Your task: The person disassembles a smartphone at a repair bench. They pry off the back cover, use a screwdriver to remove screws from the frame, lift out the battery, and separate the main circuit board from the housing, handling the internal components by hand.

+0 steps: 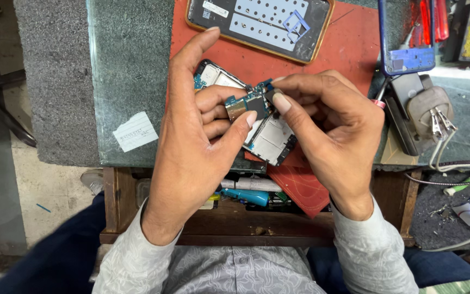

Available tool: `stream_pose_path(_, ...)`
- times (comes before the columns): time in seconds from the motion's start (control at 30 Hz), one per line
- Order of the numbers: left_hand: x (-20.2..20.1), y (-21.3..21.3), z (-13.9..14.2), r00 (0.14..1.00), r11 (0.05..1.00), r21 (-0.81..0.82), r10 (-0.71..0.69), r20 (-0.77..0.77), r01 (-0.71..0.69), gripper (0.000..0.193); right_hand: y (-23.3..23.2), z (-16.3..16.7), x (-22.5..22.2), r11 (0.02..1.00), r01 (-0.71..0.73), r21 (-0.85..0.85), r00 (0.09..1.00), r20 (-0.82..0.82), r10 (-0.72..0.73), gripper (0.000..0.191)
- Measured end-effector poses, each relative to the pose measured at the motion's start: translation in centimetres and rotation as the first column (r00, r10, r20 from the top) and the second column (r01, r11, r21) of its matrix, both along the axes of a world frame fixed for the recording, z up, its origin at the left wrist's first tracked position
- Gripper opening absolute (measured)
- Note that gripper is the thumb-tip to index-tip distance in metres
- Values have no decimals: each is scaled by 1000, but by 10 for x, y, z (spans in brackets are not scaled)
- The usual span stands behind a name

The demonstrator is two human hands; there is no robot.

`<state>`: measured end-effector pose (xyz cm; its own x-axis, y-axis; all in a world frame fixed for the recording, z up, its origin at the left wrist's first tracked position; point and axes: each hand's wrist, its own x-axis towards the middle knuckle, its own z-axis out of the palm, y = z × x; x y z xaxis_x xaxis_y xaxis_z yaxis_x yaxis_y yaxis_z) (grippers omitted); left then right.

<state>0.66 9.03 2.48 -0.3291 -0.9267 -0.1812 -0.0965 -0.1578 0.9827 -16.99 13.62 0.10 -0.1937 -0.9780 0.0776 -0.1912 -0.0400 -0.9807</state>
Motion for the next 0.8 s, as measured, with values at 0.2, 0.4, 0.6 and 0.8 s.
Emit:
stream_pose_path(0.2, 2, 0, -2, 998, 999, -33, -25, -51, 24, 83, 0, -1, 1, 1000, 5, 20, 1000, 12, -5, 21)
stream_pose_path(0.4, 0, -3, 3, 999, 999, 39, -1, -35, 3, 82, -1, -3, 1, 1000, 15, 21, 1000, -23, -15, 18)
stream_pose_path(0.6, -2, -7, 8, 1000, 996, 87, 10, -11, -9, 82, 0, -2, 2, 1000, 19, 11, 999, -43, -18, 18)
stream_pose_path(0.8, 0, -5, 4, 1000, 999, 50, -3, -12, 3, 82, -1, -3, 2, 1000, 23, 13, 1000, -11, -23, 17)
